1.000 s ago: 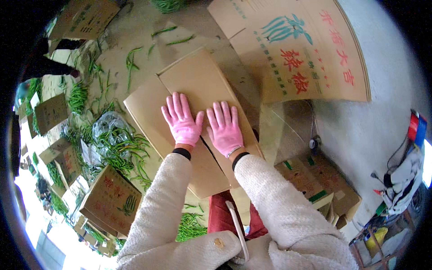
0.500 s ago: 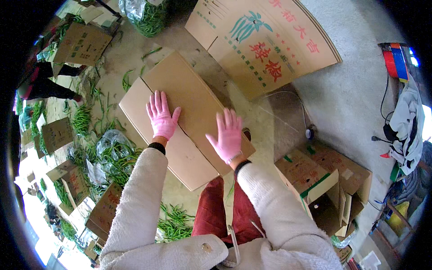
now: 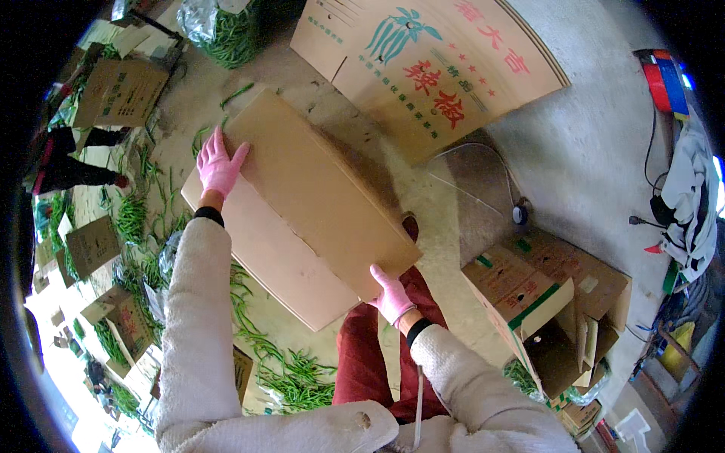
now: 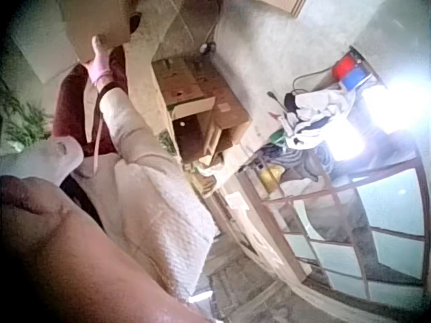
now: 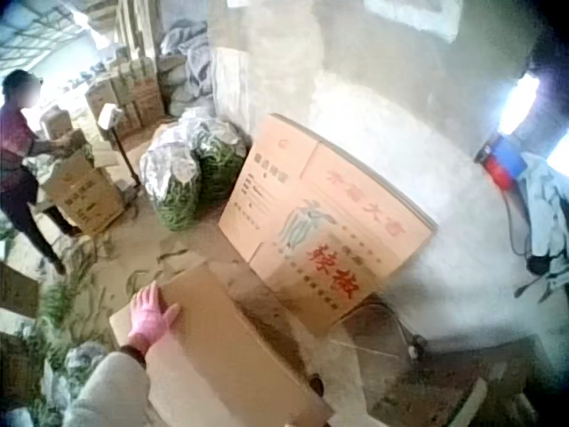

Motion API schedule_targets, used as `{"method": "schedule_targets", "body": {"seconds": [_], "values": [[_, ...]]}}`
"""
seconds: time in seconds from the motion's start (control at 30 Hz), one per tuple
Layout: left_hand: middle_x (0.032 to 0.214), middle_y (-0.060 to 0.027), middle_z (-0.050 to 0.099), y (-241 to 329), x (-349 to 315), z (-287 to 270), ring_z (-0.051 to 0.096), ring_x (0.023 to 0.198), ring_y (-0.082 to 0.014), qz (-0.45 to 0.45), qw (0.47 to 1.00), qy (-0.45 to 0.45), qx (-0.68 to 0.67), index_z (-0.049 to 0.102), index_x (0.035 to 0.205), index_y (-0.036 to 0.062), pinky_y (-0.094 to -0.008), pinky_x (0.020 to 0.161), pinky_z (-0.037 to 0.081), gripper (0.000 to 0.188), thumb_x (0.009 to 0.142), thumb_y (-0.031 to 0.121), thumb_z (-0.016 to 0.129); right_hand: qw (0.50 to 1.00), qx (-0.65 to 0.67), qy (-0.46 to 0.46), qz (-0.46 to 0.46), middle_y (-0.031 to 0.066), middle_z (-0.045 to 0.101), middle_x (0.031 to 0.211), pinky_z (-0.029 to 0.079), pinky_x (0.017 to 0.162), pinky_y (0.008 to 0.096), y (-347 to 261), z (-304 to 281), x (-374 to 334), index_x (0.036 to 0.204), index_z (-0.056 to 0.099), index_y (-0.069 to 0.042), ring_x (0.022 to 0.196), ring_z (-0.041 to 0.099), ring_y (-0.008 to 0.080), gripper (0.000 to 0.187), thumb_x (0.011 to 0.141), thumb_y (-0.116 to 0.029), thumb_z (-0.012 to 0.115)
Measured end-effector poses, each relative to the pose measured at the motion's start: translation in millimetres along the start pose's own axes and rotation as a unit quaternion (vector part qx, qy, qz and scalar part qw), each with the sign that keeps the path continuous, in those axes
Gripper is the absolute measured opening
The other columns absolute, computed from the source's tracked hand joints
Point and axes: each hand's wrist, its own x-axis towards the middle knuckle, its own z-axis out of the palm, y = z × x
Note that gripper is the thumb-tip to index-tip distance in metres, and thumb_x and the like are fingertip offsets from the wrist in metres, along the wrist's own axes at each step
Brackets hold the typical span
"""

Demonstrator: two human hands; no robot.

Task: The person assembles empty cardboard boxes by folding the flaps and sealing them with a handheld tape dispenser. They repeat this process for several boxes in a workspace with green vegetables and other boxes nearby.

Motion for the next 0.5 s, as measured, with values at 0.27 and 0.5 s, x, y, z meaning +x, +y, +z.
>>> {"method": "schedule_targets", "body": {"seconds": [0.27,0.5], "values": [[0.153,-0.0147,0.043,18,15,-10,0.036,0.144,-0.0325,-0.036,0.997,-0.066,-0.021,0.035,0.154,0.0099,-0.0469,0.119,0.022,0.081,0.092,0.059,0.055,0.973,-0.179,0.124,-0.083,0.0049,0.062,0.129,0.054,0.087,0.0427,10,20,2,0.131,0.060,-0.011,0.117,0.058,0.0187,0.062,0.089,-0.056,0.069],[0.162,-0.0112,0.029,-23,6,32,0.020,0.152,-0.0279,-0.037,0.994,-0.012,0.102,0.021,0.158,0.0099,-0.0474,0.124,0.012,0.078,0.099,0.054,0.047,0.968,-0.231,0.097,0.023,0.0178,0.058,0.135,0.049,0.097,0.0597,-26,12,-6,0.147,0.040,-0.001,0.130,0.053,0.0343,0.081,0.089,-0.047,0.072]]}}
